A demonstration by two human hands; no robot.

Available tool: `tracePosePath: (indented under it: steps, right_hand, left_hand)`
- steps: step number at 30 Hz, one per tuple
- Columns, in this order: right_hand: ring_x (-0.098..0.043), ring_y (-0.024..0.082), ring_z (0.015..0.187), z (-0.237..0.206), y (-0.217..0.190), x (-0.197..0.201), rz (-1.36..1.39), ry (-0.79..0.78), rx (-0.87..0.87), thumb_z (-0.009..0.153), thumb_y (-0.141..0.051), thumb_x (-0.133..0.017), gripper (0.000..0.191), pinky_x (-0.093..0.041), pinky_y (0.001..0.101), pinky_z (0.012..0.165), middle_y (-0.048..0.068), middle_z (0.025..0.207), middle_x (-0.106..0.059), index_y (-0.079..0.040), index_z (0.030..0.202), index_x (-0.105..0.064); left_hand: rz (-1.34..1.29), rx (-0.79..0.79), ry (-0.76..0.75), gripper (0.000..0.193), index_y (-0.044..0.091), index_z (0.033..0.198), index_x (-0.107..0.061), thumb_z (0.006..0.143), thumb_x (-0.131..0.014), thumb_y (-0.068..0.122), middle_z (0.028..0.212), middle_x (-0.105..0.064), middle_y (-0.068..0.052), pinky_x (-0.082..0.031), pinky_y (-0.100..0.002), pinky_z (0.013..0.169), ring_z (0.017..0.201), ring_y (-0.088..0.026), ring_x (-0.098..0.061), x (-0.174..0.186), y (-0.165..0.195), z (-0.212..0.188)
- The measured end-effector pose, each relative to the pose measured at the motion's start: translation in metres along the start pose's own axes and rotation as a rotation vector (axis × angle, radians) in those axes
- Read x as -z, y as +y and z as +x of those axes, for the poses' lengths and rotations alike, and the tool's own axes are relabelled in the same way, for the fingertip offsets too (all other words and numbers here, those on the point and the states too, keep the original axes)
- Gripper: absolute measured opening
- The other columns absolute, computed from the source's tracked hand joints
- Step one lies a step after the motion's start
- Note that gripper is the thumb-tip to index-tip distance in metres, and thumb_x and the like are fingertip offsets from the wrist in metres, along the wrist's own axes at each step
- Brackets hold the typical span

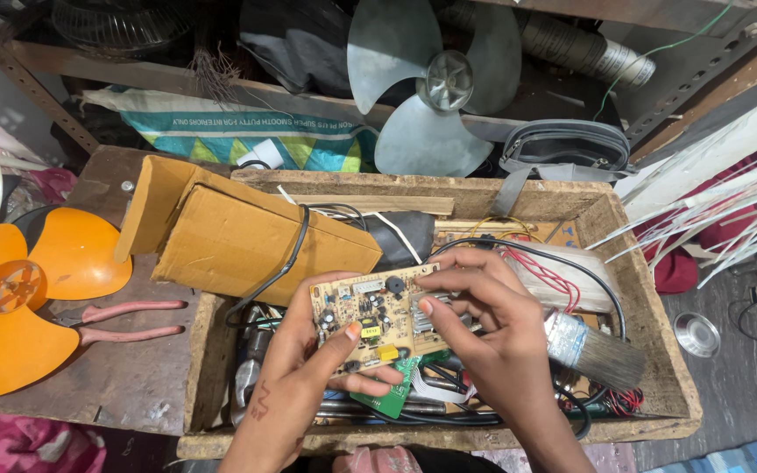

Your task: The person sorts through a wooden toolbox of wires, tools and circuit boards, picking up and turning over several circuit boards including one with a digital display. They then carry a blue-cased battery box to the floor, position it, and use a screwdriver to unscrew its casing.

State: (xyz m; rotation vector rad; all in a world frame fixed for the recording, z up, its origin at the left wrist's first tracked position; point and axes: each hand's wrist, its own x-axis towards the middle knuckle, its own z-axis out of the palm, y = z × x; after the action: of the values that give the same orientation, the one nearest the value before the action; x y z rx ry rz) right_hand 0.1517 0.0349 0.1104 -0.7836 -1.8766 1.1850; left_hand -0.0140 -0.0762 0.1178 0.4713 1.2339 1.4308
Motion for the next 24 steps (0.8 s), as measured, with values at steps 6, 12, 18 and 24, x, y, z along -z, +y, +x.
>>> tracePosePath:
  steps: [6, 12, 18, 24]
  right_hand:
    - [-0.068, 0.010, 0.099, 0.002, 0.002, -0.003, -0.025, -0.008, -0.017, 0.085, 0.002, -0.074, 0.022, -0.057, 0.0228, 0.076, 0.010, 0.124, -0.063, -0.002, 0.107, -0.078]
    - [-0.062, 0.023, 0.113, -0.004, -0.018, -0.009, -0.428, 0.143, 0.323, 0.076, -0.006, -0.083, 0.023, -0.057, 0.0294, 0.084, 0.011, 0.126, -0.061, -0.011, 0.098, -0.079]
    - [-0.055, 0.030, 0.118, -0.003, -0.022, -0.012, -0.577, 0.151, 0.460, 0.068, -0.009, -0.087, 0.026, -0.051, 0.0395, 0.091, 0.011, 0.122, -0.058, -0.015, 0.092, -0.079]
    - [-0.051, 0.030, 0.110, -0.005, -0.007, -0.021, -0.659, 0.260, 0.540, 0.066, -0.008, -0.088, 0.027, -0.046, 0.0406, 0.090, 0.007, 0.102, -0.051, -0.015, 0.090, -0.079]
  left_hand:
    - [0.010, 0.047, 0.045, 0.050, 0.013, 0.142, -0.048, 0.092, -0.051, 0.007, 0.107, -0.075, -0.018, -0.063, -0.033, 0.054, 0.067, -0.027, -0.077, 0.000, 0.000, 0.003]
    - [-0.054, -0.013, 0.011, 0.052, 0.011, 0.142, -0.047, 0.091, -0.049, 0.002, 0.107, -0.076, -0.019, -0.063, -0.033, 0.055, 0.069, -0.027, -0.077, 0.003, 0.000, 0.001]
    - [-0.013, -0.036, -0.009, 0.053, 0.013, 0.143, -0.045, 0.091, -0.049, 0.003, 0.106, -0.074, -0.019, -0.063, -0.034, 0.053, 0.068, -0.027, -0.076, 0.001, 0.001, 0.004]
    - [-0.084, -0.018, -0.015, 0.047, 0.009, 0.139, -0.048, 0.093, -0.049, 0.005, 0.107, -0.074, -0.017, -0.061, -0.034, 0.049, 0.065, -0.029, -0.076, 0.000, -0.001, 0.004]
